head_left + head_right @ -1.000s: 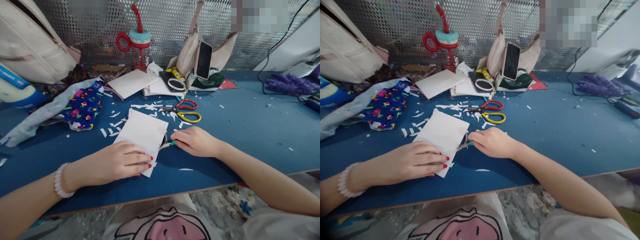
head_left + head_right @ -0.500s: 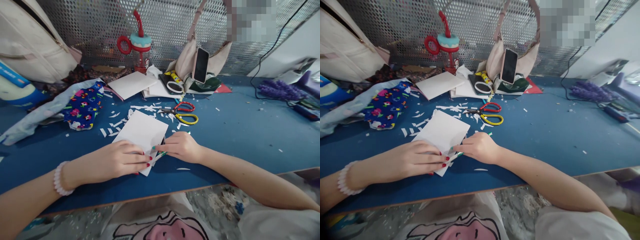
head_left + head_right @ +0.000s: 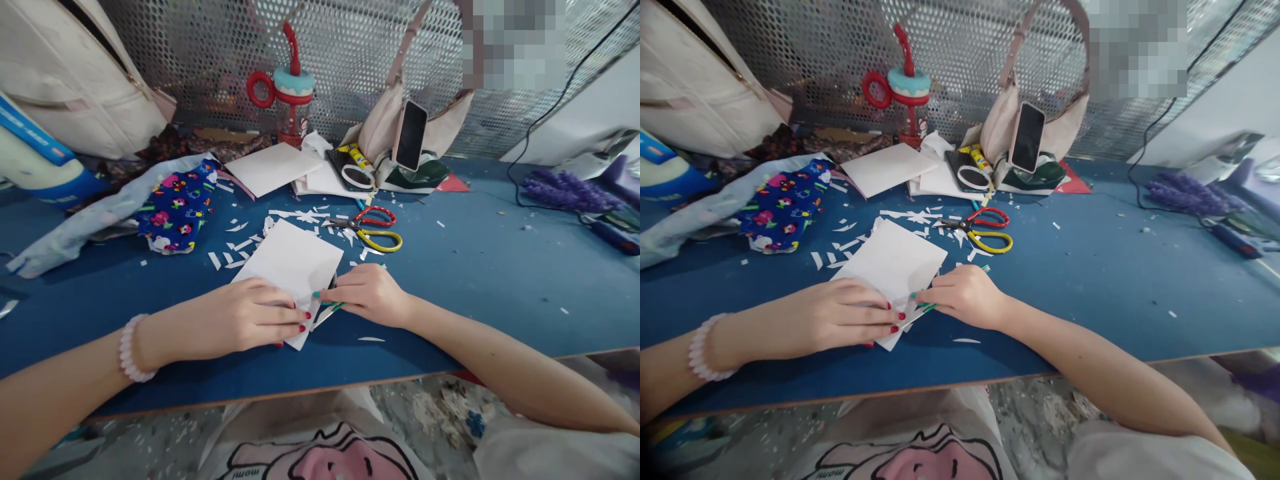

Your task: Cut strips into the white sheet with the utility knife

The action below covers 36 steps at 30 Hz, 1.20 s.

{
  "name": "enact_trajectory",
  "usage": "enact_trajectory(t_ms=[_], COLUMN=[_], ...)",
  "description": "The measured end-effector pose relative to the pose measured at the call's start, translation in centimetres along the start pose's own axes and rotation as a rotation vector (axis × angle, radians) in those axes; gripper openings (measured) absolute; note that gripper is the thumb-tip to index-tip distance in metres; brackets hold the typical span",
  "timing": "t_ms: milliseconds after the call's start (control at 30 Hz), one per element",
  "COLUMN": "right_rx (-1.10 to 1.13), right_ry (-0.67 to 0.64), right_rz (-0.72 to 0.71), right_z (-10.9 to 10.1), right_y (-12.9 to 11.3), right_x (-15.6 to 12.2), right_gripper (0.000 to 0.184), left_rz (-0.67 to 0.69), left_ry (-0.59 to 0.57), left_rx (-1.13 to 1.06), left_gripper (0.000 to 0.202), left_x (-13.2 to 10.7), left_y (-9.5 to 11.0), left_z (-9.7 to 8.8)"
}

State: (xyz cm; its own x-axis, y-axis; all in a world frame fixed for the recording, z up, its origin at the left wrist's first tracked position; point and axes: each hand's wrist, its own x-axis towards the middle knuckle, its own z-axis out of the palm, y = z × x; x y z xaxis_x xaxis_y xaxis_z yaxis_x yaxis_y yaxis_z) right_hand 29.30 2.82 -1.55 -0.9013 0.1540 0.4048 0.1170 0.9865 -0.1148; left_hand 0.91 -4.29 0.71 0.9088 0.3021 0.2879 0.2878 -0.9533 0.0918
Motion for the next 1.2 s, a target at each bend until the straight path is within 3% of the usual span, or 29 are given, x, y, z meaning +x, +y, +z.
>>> enact_trajectory(t_ms=[900,1200], right_rx=[0.041,0.054], right_ry=[0.077,0.063], right_rz=[0.060,0.022], right_z=[-0.12,-0.30], right_y=[-0.57,-0.60], right_x=[0.60,0.64], right_gripper=[0.025,0.028], left_rz=[0.017,0.014], left_ry=[0.033,0.006], left_rx=[0.006,-0.001], left_gripper=[0.040,0.031], left_x=[0.51,0.20], left_y=[0.30,0.19], left_z=[-0.43,-0.05])
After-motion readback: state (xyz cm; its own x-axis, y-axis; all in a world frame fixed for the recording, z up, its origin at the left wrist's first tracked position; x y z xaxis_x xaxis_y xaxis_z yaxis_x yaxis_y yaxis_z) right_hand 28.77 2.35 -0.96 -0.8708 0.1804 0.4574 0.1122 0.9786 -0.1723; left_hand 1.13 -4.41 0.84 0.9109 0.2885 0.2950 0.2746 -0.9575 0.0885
